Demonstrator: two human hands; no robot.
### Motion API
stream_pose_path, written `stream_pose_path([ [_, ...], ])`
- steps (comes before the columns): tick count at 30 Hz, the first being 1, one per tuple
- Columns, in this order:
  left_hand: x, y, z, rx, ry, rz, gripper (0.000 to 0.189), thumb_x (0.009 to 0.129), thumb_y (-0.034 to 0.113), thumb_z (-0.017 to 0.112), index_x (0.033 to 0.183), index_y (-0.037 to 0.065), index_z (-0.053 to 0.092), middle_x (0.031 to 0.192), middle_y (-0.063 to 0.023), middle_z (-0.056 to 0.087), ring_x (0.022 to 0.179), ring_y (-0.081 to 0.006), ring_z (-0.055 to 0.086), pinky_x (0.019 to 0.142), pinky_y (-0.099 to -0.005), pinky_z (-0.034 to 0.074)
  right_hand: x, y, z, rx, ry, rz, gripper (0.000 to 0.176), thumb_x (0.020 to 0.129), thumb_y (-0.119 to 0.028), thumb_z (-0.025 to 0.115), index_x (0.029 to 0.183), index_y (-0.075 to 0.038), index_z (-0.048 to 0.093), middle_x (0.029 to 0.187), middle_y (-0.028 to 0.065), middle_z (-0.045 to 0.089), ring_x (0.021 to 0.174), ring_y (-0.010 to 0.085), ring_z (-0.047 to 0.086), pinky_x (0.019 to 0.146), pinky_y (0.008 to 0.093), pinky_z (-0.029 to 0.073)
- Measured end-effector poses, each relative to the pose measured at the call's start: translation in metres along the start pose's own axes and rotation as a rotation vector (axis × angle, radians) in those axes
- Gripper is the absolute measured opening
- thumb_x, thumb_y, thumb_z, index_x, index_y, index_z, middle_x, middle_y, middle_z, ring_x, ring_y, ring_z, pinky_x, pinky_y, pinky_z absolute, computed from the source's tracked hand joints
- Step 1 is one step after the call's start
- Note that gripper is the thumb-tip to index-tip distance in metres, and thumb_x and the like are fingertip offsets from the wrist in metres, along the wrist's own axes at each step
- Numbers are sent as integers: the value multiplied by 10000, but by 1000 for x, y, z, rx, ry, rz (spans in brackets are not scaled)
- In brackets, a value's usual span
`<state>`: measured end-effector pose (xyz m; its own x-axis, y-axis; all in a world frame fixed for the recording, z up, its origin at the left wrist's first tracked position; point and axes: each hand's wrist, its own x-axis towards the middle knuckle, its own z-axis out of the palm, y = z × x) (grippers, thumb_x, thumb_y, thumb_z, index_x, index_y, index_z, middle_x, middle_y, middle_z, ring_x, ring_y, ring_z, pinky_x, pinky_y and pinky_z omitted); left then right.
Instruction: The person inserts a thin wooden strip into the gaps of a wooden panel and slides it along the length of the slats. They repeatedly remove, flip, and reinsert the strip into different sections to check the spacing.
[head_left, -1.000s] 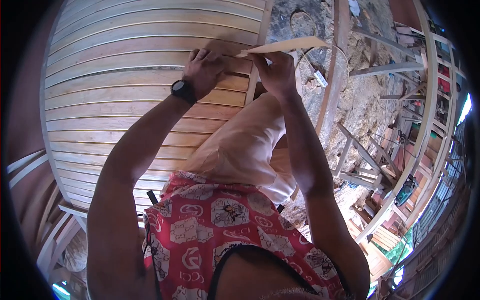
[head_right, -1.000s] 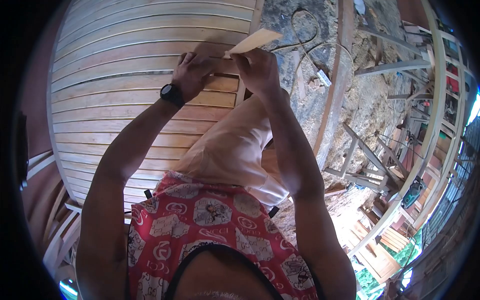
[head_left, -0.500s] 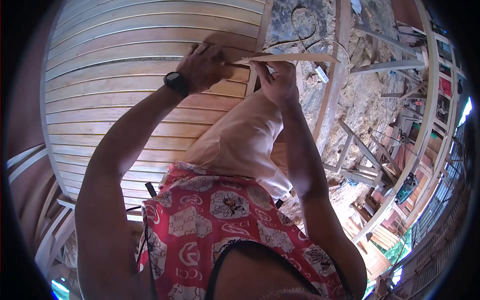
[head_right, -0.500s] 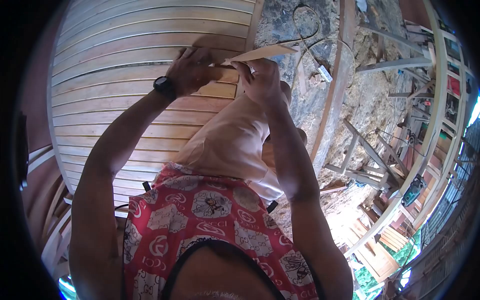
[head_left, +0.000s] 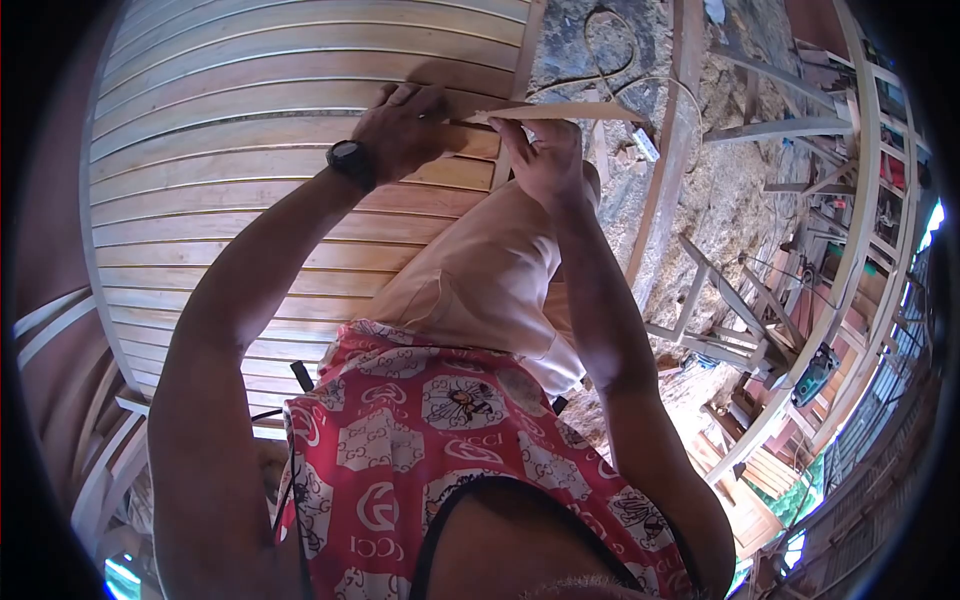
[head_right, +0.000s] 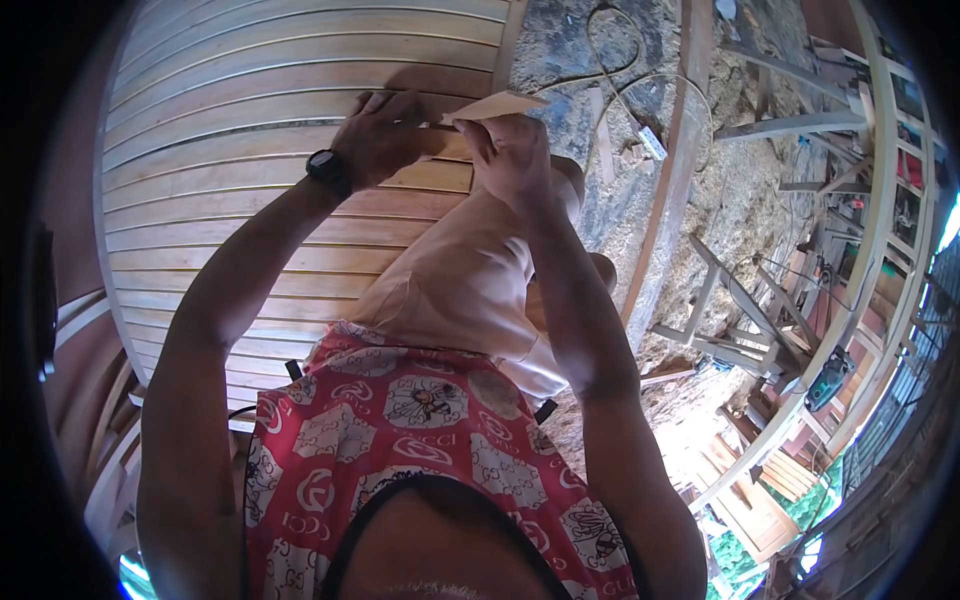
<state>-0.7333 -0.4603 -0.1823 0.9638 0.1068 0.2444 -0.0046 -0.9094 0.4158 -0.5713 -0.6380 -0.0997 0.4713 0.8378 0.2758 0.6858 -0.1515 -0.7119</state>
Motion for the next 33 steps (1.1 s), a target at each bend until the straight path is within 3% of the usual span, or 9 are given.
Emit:
stream_pose_path([
  [3, 1, 0, 1, 7, 13, 15, 304, 901, 389, 747, 1204, 371, 733, 1413, -25, 551, 1322, -343, 514, 1109, -564, 401, 0, 2, 0, -23, -4, -13, 91, 939, -91, 769, 1022, -66, 798, 909, 126, 789, 798, 269, 770, 710, 349, 580],
  [5, 1, 3, 1, -14, -25, -48, 222, 896, 362, 738, 1105, 428, 769, 1500, -44, 527, 1349, -340, 523, 1105, -550, 429, 1, 2, -1, -38, -17, 4, 88, 939, -93, 769, 1019, -68, 797, 908, 126, 789, 799, 269, 770, 709, 351, 581],
  [9, 1, 4, 1, 32, -28, -47, 211, 905, 351, 728, 1101, 418, 768, 1464, -49, 545, 1331, -325, 531, 1096, -533, 433, 2, 4, -1, -39, -11, -6, 87, 937, -98, 771, 1016, -72, 796, 909, 125, 788, 801, 271, 770, 708, 355, 581],
  [11, 2, 5, 1, 21, -9, -40, 364, 887, 362, 775, 1233, 259, 735, 1384, -52, 557, 1306, -334, 521, 1109, -534, 411, 2, 4, -1, -38, -8, -13, 91, 937, -100, 771, 1020, -72, 795, 912, 126, 788, 804, 273, 771, 710, 357, 582],
  [18, -2, 18, -1, -90, 71, -55, 279, 888, 321, 765, 1161, 261, 764, 1324, -79, 599, 1279, -341, 536, 1091, -515, 423, 0, 4, 1, -24, -9, -15, 113, 934, -106, 774, 1038, -69, 799, 927, 131, 791, 828, 284, 775, 727, 362, 586],
  [20, -7, 32, 2, 1, 107, -192, 180, 895, 269, 725, 1060, 215, 774, 1269, -84, 611, 1203, -302, 570, 1065, -471, 431, 0, 2, -1, -34, -8, -3, 116, 931, -106, 777, 1037, -69, 804, 929, 134, 792, 834, 279, 776, 729, 358, 585],
  [24, -12, 38, 18, -1, 32, -184, 196, 886, 255, 724, 1059, 173, 768, 1207, -83, 616, 1178, -306, 575, 1054, -484, 428, 7, -11, -9, -12, -18, 121, 121, 923, -110, 786, 1033, -66, 814, 934, 141, 793, 836, 259, 775, 734, 347, 584],
  [27, -16, 39, 15, 91, 51, -165, 204, 893, 265, 726, 1060, 155, 763, 1175, -79, 608, 1172, -319, 573, 1073, -505, 414, 14, -32, -25, -24, 21, 82, 127, 918, -113, 791, 1030, -56, 812, 926, 141, 792, 817, 254, 771, 722, 349, 580],
  [33, -24, 31, -11, -36, -60, -111, 514, 853, 410, 797, 1284, 151, 690, 1321, -80, 563, 1277, -321, 509, 1129, -557, 358, -15, -46, -23, 32, -41, 130, 106, 929, -64, 758, 1024, -41, 799, 914, 147, 787, 787, 244, 765, 693, 360, 567],
])
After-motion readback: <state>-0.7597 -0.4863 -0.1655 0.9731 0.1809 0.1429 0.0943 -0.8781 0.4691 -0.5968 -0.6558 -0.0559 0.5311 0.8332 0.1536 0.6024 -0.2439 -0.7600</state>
